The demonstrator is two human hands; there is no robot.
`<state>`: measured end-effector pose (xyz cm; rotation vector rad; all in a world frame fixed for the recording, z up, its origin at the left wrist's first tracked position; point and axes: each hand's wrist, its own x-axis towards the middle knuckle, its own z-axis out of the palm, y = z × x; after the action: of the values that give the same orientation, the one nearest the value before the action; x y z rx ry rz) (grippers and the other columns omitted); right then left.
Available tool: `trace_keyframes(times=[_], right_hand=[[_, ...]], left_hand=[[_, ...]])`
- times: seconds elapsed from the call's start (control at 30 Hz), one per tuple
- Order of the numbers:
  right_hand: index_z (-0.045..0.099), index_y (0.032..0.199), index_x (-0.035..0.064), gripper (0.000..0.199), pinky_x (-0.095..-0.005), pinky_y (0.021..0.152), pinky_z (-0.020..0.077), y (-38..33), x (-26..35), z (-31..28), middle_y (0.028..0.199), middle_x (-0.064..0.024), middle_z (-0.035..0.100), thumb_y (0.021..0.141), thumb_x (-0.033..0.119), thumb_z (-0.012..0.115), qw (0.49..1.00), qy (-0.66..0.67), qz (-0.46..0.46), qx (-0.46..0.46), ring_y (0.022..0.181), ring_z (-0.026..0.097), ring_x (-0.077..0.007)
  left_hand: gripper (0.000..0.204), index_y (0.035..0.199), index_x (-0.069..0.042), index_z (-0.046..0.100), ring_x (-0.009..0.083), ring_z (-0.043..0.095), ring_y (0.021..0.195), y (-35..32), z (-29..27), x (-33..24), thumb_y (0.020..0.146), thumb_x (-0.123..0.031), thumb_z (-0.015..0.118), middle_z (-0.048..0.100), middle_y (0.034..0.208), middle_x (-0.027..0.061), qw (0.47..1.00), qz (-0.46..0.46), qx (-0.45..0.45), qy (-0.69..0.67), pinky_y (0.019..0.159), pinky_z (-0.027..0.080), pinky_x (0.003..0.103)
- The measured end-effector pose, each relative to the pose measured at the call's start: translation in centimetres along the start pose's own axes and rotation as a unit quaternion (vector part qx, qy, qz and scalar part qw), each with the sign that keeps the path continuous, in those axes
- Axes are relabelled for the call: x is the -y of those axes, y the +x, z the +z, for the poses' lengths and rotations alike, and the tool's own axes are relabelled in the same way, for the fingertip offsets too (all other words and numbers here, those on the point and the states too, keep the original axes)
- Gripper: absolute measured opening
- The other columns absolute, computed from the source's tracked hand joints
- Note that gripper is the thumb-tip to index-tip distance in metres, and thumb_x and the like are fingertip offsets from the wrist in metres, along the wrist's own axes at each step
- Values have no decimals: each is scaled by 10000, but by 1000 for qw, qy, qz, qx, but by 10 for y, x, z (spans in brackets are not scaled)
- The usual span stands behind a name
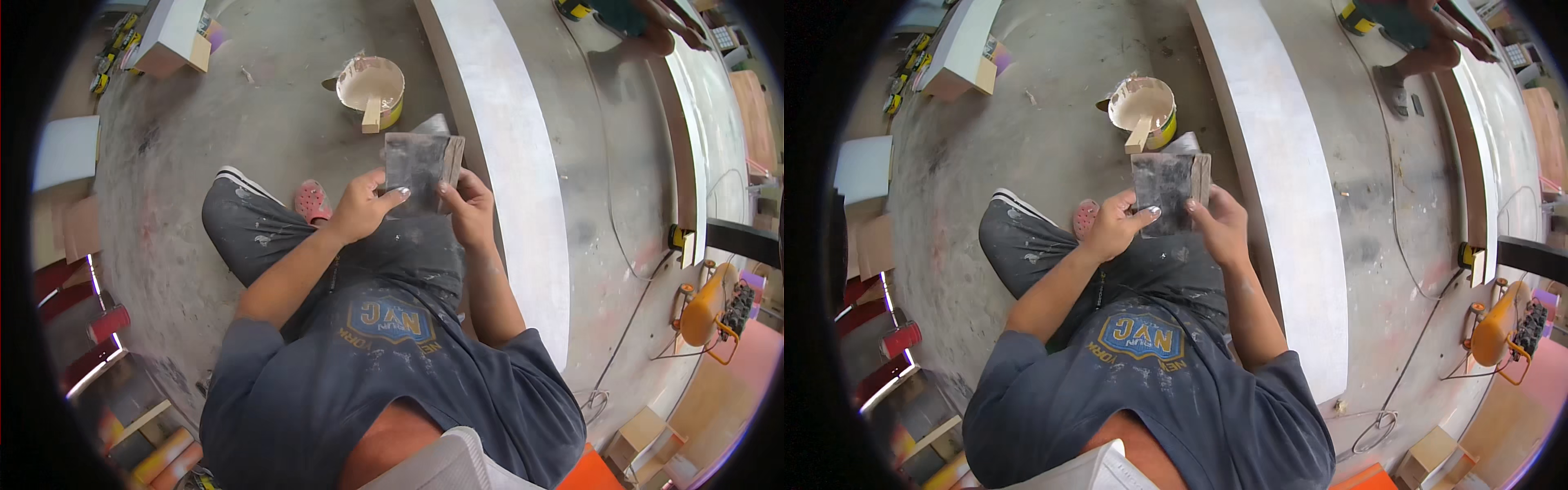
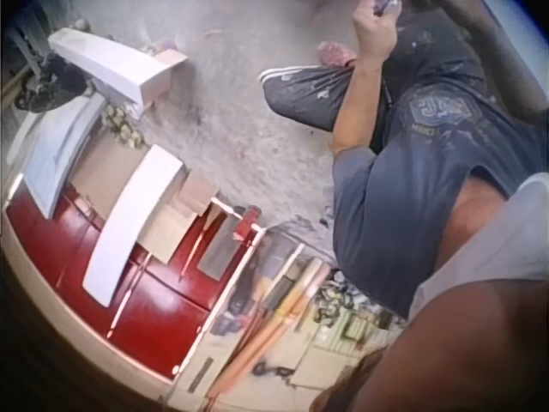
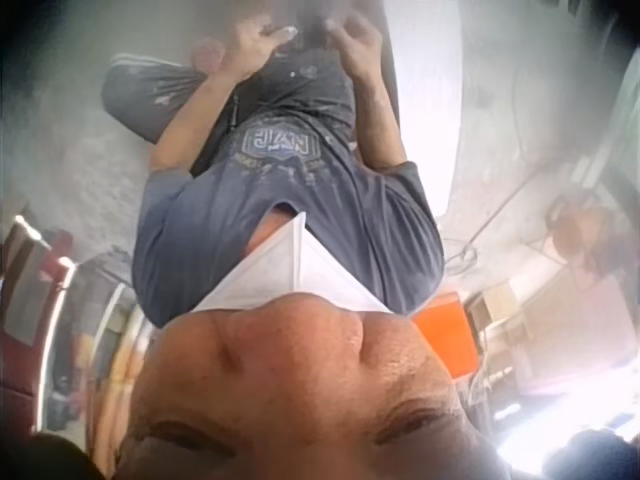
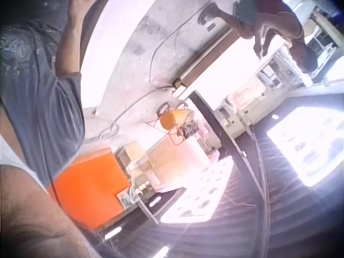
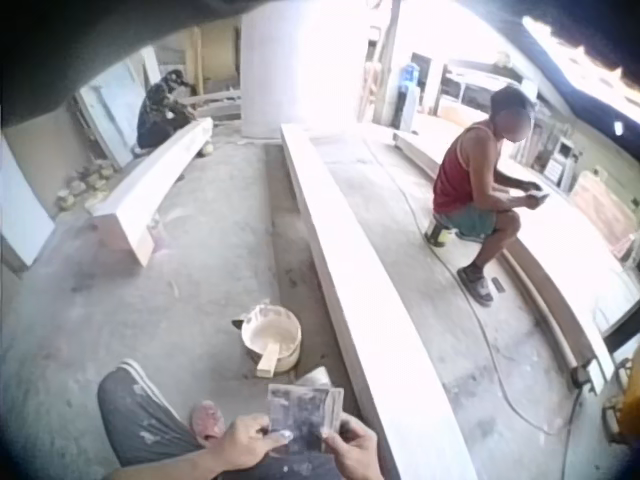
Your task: Mixing and applying putty to a long white furniture component.
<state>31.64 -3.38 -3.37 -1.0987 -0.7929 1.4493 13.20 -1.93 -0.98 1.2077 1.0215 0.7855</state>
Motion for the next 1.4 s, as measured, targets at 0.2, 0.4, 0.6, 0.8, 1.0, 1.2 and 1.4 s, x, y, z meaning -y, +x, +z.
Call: trace_keyframes(times=[0.2,0.4,0.6,0.8,1.0,1.2,1.4], right_hand=[[545,959,-16,243,-243,722,464,9,27,-11,872,-70,594,733,-89,599,985,-10,-122,-118,789,566,-130],[478,1086,27,336,-299,718,488,36,11,-18,938,-106,598,774,6,603,987,151,-9,-60,803,588,-179],[459,1101,15,324,-338,820,467,71,4,11,1021,-99,560,803,31,585,991,131,-8,-15,919,562,-203],[447,1126,16,337,-345,816,467,88,-4,38,1033,-86,560,808,32,556,994,92,33,45,914,560,-207],[465,1140,20,417,-338,807,474,78,-43,4,1109,-127,530,798,230,580,825,403,146,368,912,557,-226],[477,1115,13,395,-408,920,392,28,-22,48,1124,-167,522,827,280,518,905,303,165,250,1040,503,-287],[468,1163,13,346,-354,938,395,43,-47,65,1118,-100,553,919,252,411,896,293,309,122,1029,532,-216]], left_hand=[[344,1124,-62,431,151,592,801,-26,-30,-11,802,-6,537,557,980,69,944,-67,-150,-285,604,542,309],[433,1172,-57,407,149,582,809,-22,-50,-6,773,53,532,551,976,68,951,15,-211,-226,578,533,278],[427,1185,-41,411,145,573,868,-18,-57,-25,784,49,524,554,1009,76,951,22,-209,-227,705,511,292],[401,1152,-9,447,129,562,852,-24,-67,-23,771,10,570,564,980,70,934,67,-302,-176,701,492,268],[560,1210,-3,446,127,544,943,-49,-85,1,700,25,676,569,1031,90,998,-2,-48,26,824,442,255],[788,1334,-70,223,201,460,1106,-38,-16,39,707,-41,701,433,1229,110,982,41,-182,36,867,454,316],[1356,1330,-18,-191,300,-2,1316,-41,-17,20,480,-222,846,-63,1417,209,993,111,24,26,1070,176,383]])
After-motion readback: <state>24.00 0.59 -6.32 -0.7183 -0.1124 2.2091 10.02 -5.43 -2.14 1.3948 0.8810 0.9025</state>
